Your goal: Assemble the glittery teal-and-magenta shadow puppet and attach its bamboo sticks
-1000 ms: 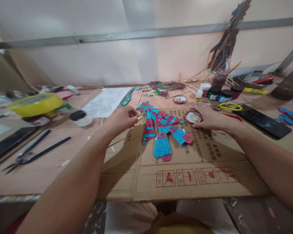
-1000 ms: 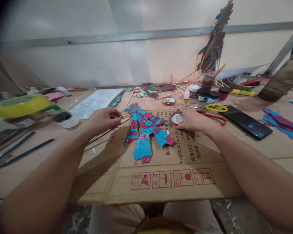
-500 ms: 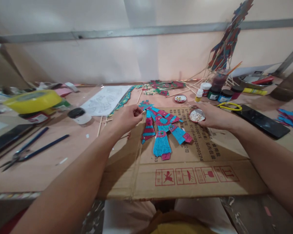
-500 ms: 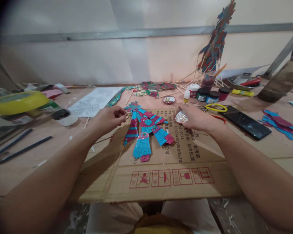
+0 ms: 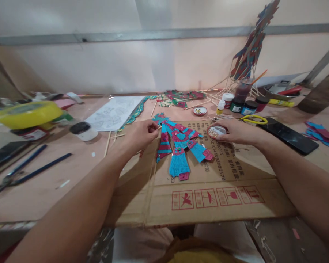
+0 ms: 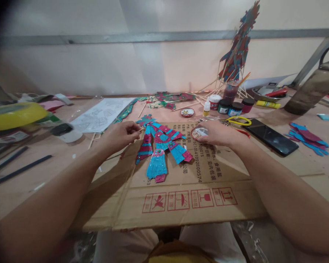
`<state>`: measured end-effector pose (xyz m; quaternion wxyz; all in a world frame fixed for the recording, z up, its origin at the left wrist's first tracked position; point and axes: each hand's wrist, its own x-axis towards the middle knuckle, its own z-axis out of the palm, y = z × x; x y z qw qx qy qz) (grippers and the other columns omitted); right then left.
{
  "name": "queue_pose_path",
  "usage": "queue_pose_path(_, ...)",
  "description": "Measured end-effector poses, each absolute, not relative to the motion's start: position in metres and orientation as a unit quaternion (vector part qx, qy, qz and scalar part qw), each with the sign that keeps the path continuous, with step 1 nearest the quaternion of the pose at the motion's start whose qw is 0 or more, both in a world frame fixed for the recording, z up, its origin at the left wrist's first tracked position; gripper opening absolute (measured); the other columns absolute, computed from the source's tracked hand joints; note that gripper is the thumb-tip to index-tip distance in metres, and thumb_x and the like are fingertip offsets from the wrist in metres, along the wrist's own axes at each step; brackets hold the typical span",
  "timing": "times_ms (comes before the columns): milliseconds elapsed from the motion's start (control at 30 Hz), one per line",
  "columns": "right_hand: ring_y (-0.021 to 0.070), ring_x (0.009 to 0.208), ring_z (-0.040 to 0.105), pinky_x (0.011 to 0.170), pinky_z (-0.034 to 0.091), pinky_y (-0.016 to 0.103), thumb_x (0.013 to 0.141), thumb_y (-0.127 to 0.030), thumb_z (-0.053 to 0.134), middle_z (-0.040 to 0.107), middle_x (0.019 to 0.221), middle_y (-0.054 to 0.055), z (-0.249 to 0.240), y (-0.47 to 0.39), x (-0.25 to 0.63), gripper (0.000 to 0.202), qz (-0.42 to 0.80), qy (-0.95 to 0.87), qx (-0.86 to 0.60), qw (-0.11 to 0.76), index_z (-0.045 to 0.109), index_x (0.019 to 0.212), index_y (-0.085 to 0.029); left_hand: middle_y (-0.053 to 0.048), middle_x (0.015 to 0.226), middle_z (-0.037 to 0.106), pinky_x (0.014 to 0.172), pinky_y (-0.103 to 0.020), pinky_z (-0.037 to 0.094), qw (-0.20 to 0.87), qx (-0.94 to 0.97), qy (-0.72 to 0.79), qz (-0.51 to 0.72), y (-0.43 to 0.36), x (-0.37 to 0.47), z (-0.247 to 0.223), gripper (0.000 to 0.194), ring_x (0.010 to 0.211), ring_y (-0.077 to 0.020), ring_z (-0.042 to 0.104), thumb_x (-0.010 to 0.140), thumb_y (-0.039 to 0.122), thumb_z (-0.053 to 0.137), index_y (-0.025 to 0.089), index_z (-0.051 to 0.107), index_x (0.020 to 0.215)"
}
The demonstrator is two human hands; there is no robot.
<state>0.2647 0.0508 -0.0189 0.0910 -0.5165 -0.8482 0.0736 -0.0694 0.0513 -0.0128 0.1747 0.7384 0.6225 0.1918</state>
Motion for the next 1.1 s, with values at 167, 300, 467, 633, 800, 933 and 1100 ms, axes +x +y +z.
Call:
queue_pose_path(167,0.025,0.093,0.063,0.079,0.05,0.036,0.087,-0.028,0.055,0.07,0.1,0.008,-0.014,0.057,0.267,0.018,0.047,-0.831,-0.537,0.136,0.068,0.098,-0.02,-0.002,0.068,0.067,0.057,-0.026,0.041,0.17,0.746,0.618,0.183,0.051,-0.069,-0.014,0.02,0.062,-0.0173,0.06,0.072,0.03,0.052,0.018,0.067,0.079)
queue_pose_path(300,0.0212,0.077,0.061,0.067,0.048,0.032,0.084,-0.024,0.058,0.069,0.083,0.006,-0.015,0.058,0.267,0.011,0.049,-0.822,-0.555,0.12,0.069,0.083,-0.02,-0.002,0.067,0.066,0.056,-0.027,0.039,0.149,0.754,0.618,0.166,0.05,-0.067,-0.014,0.021,0.063,-0.0181,0.06,0.071,0.03,0.052,0.018,0.068,0.079)
queue_pose_path(467,0.022,0.082,0.061,0.069,0.048,0.032,0.083,-0.022,0.059,0.069,0.087,0.007,-0.018,0.056,0.263,0.013,0.035,-0.817,-0.567,0.099,0.072,0.085,-0.02,-0.002,0.07,0.067,0.058,-0.027,0.039,0.159,0.753,0.617,0.166,0.049,-0.065,-0.014,0.021,0.065,-0.0178,0.06,0.072,0.031,0.053,0.018,0.068,0.081)
queue_pose_path(633,0.024,0.088,0.06,0.076,0.047,0.036,0.086,-0.019,0.055,0.069,0.091,0.008,-0.019,0.054,0.255,0.018,-0.001,-0.822,-0.564,0.078,0.073,0.089,-0.02,-0.002,0.071,0.067,0.059,-0.027,0.039,0.155,0.752,0.623,0.151,0.049,-0.063,-0.013,0.023,0.066,-0.0184,0.061,0.073,0.033,0.054,0.018,0.068,0.083)
queue_pose_path(800,0.0284,0.097,0.057,0.079,0.043,0.039,0.088,-0.022,0.056,0.068,0.1,0.011,-0.018,0.052,0.25,0.018,-0.062,-0.839,-0.54,0.036,0.074,0.089,-0.019,-0.002,0.071,0.067,0.06,-0.027,0.04,0.153,0.753,0.622,0.149,0.049,-0.063,-0.013,0.023,0.066,-0.0179,0.06,0.073,0.032,0.054,0.018,0.068,0.084)
queue_pose_path(933,0.0272,0.1,0.055,0.081,0.038,0.038,0.092,-0.021,0.053,0.068,0.105,0.01,-0.015,0.052,0.247,0.023,-0.093,-0.854,-0.512,0.017,0.075,0.087,-0.02,-0.002,0.07,0.068,0.059,-0.027,0.04,0.158,0.756,0.613,0.163,0.048,-0.063,-0.012,0.023,0.067,-0.0182,0.06,0.074,0.034,0.053,0.018,0.068,0.083)
queue_pose_path(1100,0.0245,0.094,0.055,0.073,0.032,0.035,0.092,-0.017,0.051,0.068,0.104,0.01,-0.012,0.05,0.242,0.024,-0.128,-0.847,-0.514,-0.038,0.074,0.088,-0.019,-0.004,0.07,0.068,0.059,-0.027,0.039,0.166,0.758,0.607,0.172,0.049,-0.063,-0.013,0.024,0.066,-0.0189,0.06,0.073,0.034,0.054,0.017,0.068,0.083)
